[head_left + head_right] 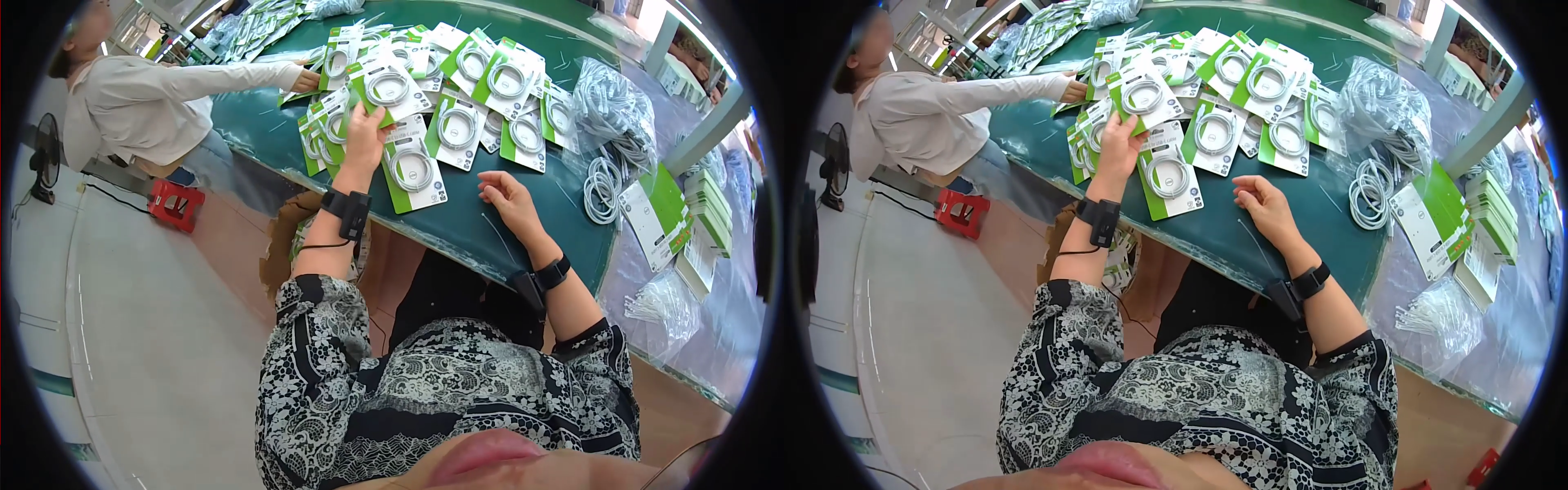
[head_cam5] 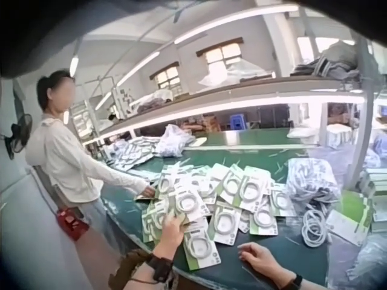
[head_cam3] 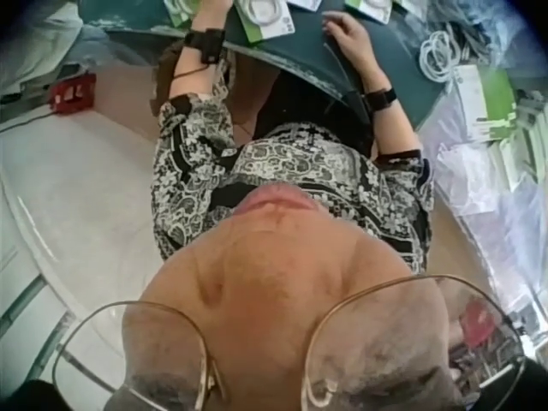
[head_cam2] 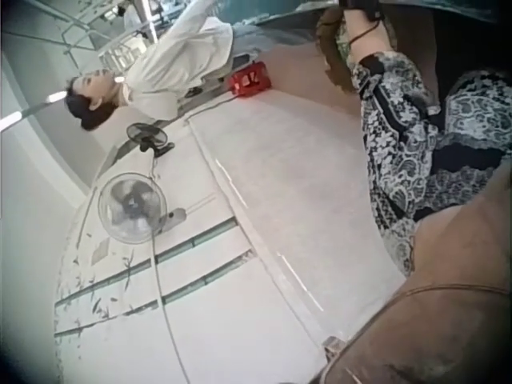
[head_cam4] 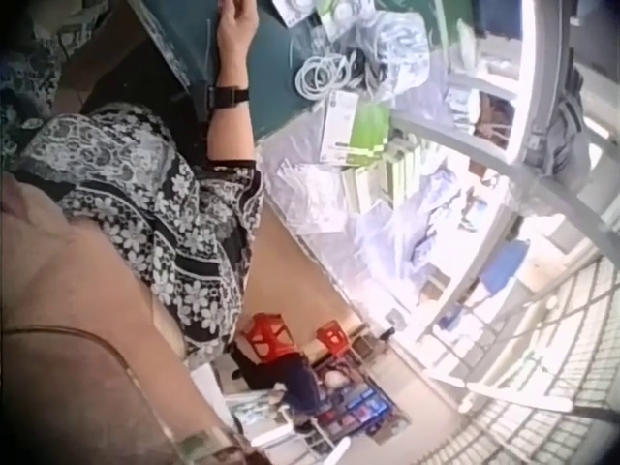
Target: The person packages USB cables by inserting a cable into a cardboard backing and securing it with a plastic zip tie. They thread the tie through the holes, pull it tight around the cable, and place the finished item into a cardboard box.
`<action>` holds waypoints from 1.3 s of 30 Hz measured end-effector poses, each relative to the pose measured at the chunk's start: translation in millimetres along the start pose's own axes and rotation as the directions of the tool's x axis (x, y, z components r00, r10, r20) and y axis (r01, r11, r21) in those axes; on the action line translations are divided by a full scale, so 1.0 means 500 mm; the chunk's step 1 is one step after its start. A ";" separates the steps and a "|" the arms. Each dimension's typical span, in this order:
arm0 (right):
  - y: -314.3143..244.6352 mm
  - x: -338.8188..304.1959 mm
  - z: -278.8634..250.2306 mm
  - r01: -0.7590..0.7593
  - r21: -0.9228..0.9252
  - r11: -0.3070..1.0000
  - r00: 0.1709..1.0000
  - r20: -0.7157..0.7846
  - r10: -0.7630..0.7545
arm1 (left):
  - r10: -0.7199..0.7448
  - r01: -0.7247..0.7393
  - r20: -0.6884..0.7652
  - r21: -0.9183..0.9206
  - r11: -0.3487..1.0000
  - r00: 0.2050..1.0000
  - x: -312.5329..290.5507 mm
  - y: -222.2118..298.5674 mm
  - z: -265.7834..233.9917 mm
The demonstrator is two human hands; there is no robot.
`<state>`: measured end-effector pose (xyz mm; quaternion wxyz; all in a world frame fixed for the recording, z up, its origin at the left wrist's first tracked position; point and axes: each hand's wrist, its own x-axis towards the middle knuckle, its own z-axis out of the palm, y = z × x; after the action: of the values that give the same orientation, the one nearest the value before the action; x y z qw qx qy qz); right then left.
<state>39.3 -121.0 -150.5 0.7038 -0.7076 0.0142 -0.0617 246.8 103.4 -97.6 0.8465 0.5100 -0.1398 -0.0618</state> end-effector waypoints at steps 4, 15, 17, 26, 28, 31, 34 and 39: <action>-0.005 -0.007 -0.004 -0.030 -0.009 1.000 0.999 -0.019 0.029 | -0.029 0.044 0.208 -0.066 0.997 0.978 -0.011 -0.020 0.057; -0.014 -0.006 0.004 -0.059 -0.003 0.998 0.998 -0.034 0.059 | -0.016 0.091 0.241 -0.303 0.949 0.970 0.087 -0.048 0.139; -0.013 -0.007 0.004 -0.066 0.006 0.998 0.997 -0.044 0.066 | 0.006 0.064 0.224 -0.305 0.950 0.975 0.087 -0.063 0.146; -0.016 -0.006 0.003 -0.055 0.011 0.998 0.997 -0.062 0.056 | -0.013 -0.015 0.096 0.285 0.958 0.995 -0.013 -0.045 0.178; -0.025 -0.002 0.011 -0.041 -0.038 0.998 0.998 -0.046 0.039 | 0.231 -0.214 0.065 0.671 0.710 0.971 -0.043 -0.022 0.124; -0.016 -0.001 0.006 -0.053 -0.012 0.999 0.997 -0.061 0.052 | 0.421 -0.429 0.225 0.759 0.490 0.879 -0.140 -0.035 0.090; -0.011 0.001 0.011 -0.036 0.008 0.999 0.997 -0.071 0.036 | 0.009 -0.292 0.331 0.819 0.495 0.943 -0.250 -0.036 0.040; -0.018 0.003 0.021 -0.003 -0.049 0.999 0.998 -0.059 0.000 | 0.155 -0.503 0.486 0.761 0.410 0.860 -0.294 -0.039 0.027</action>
<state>41.2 -110.4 -141.4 0.6855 -0.7225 0.0372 -0.0818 103.3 119.0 -134.0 0.4262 0.8080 -0.3941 0.1013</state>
